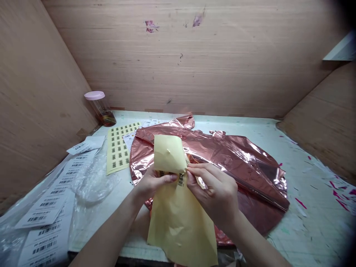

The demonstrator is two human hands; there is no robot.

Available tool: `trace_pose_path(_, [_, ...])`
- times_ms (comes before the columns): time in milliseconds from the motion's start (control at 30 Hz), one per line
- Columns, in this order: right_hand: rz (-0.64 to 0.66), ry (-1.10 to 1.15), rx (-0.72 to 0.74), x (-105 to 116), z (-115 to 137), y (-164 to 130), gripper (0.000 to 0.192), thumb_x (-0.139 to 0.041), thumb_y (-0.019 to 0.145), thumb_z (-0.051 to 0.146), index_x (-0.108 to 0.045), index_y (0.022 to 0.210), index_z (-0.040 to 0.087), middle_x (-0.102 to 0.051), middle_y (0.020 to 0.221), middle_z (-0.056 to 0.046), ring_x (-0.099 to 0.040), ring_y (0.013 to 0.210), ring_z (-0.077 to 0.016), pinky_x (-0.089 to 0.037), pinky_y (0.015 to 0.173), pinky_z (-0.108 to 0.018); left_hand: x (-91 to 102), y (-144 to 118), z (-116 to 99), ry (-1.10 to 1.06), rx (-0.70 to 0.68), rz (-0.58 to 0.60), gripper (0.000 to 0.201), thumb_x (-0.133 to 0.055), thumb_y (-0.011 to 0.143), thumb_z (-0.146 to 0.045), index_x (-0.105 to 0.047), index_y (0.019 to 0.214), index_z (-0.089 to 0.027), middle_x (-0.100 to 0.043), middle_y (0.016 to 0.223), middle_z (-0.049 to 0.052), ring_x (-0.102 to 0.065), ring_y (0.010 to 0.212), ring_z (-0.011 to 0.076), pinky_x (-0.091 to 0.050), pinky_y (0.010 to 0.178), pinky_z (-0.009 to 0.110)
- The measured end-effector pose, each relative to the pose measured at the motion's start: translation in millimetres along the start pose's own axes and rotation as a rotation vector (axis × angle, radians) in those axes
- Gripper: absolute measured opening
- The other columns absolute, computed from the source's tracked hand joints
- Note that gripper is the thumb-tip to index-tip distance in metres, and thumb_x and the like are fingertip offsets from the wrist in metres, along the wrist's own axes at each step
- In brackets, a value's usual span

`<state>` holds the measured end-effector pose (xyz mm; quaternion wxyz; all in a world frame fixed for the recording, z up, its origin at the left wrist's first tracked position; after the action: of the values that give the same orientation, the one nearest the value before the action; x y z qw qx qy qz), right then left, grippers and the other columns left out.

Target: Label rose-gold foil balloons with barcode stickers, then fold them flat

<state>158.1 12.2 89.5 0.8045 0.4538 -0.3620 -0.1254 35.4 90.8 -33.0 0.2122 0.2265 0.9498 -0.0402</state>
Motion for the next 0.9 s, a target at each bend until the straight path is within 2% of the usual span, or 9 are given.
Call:
trace_pose_path(100, [-0.024,0.073,-0.026,3,-5,-1,0.010,-0.064,0.082,0.005,-0.071,0.082,0.013,-0.074,0.081,-0.010,-0.071,0.074,-0.0180,-0.057,0.069,-0.029,-3.5,0,-1,-0.017,0.005,0.018,0.023,-0.085,0.070,-0.023,-0.079,0.092,-0.020,-0.078,0.092,0.005,-0.073,0.082,0.0186,-0.058,0.071,0.021])
trace_pose_path(233, [0.010,0.326,-0.252,-2,-27,-5,0.011,-0.064,0.084,0.008,-0.072,0.084,0.016,-0.074,0.082,-0.006,-0.070,0.075,-0.0152,-0.057,0.068,-0.027,-5.9,-2,0,-0.051,0.035,0.021,0.025,-0.085,0.069,-0.023,-0.079,0.093,-0.019,-0.078,0.092,0.006,-0.073,0.083,0.0211,-0.059,0.073,0.025])
trace_pose_path(400, [-0.024,0.523,-0.464,-15,-50,-14,0.008,-0.067,0.084,0.014,-0.073,0.085,0.018,-0.075,0.087,-0.005,-0.071,0.081,-0.0177,-0.060,0.074,-0.031,-6.0,-4,3,-0.051,0.059,0.006,0.029,-0.085,0.068,-0.025,-0.078,0.095,-0.016,-0.077,0.094,0.009,-0.074,0.086,0.0267,-0.061,0.078,0.034])
trace_pose_path(500, [-0.114,0.722,-0.645,-12,-73,-20,0.007,-0.068,0.086,0.020,-0.073,0.089,0.018,-0.077,0.092,-0.006,-0.073,0.087,-0.0195,-0.062,0.079,-0.035,3.0,-1,-1,-0.043,0.047,-0.041,0.032,-0.087,0.064,-0.024,-0.078,0.094,-0.015,-0.078,0.093,0.010,-0.074,0.085,0.0283,-0.062,0.075,0.034])
trace_pose_path(567, [-0.233,0.771,-0.696,9,-82,-25,0.008,-0.065,0.089,0.021,-0.072,0.091,0.020,-0.077,0.095,-0.004,-0.073,0.091,-0.0203,-0.063,0.083,-0.040,20.2,3,-12,-0.034,-0.016,-0.128,0.033,-0.087,0.063,-0.022,-0.077,0.093,-0.015,-0.077,0.095,0.009,-0.074,0.085,0.0278,-0.062,0.073,0.032])
trace_pose_path(633, [-0.262,0.591,-0.661,37,-76,-32,0.009,-0.063,0.090,0.020,-0.072,0.093,0.022,-0.076,0.097,-0.003,-0.074,0.091,-0.0201,-0.063,0.084,-0.040,47.6,7,-30,-0.053,-0.133,-0.270,0.033,-0.085,0.065,-0.021,-0.076,0.096,-0.015,-0.077,0.098,0.008,-0.074,0.087,0.0269,-0.063,0.075,0.031])
trace_pose_path(700, [-0.063,0.259,-0.512,47,-49,-40,0.011,-0.065,0.087,0.018,-0.072,0.094,0.023,-0.076,0.099,-0.004,-0.073,0.087,-0.0200,-0.064,0.080,-0.036,79.2,6,-50,-0.105,-0.282,-0.431,0.031,-0.081,0.069,-0.021,-0.076,0.099,-0.017,-0.077,0.101,0.006,-0.073,0.094,0.0263,-0.062,0.085,0.032])
trace_pose_path(800, [0.330,-0.139,-0.185,18,6,-77,0.010,-0.061,0.087,0.013,-0.069,0.092,0.018,-0.074,0.102,-0.010,-0.072,0.092,-0.0232,-0.062,0.083,-0.035,112.6,2,-68,-0.170,-0.424,-0.576,0.027,-0.074,0.076,-0.020,-0.075,0.102,-0.019,-0.076,0.106,0.004,-0.067,0.112,0.0264,-0.055,0.101,0.035])
trace_pose_path(900, [0.466,-0.363,-0.018,-14,34,-119,0.019,-0.048,0.088,0.006,-0.066,0.090,0.013,-0.072,0.103,-0.017,-0.069,0.098,-0.0278,-0.059,0.086,-0.038,125.8,0,-78,-0.179,-0.487,-0.623,0.022,-0.069,0.080,-0.018,-0.074,0.102,-0.020,-0.075,0.111,0.002,-0.061,0.121,0.0260,-0.051,0.106,0.036])
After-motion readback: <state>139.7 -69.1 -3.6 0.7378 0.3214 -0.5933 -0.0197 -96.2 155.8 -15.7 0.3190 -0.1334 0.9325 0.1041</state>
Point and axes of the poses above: each hand's wrist, its own y-axis towards the middle knuckle, its own x-axis out of the back of the hand, z = x × y, the point moved 10 cm from there along y, towards the middle knuckle
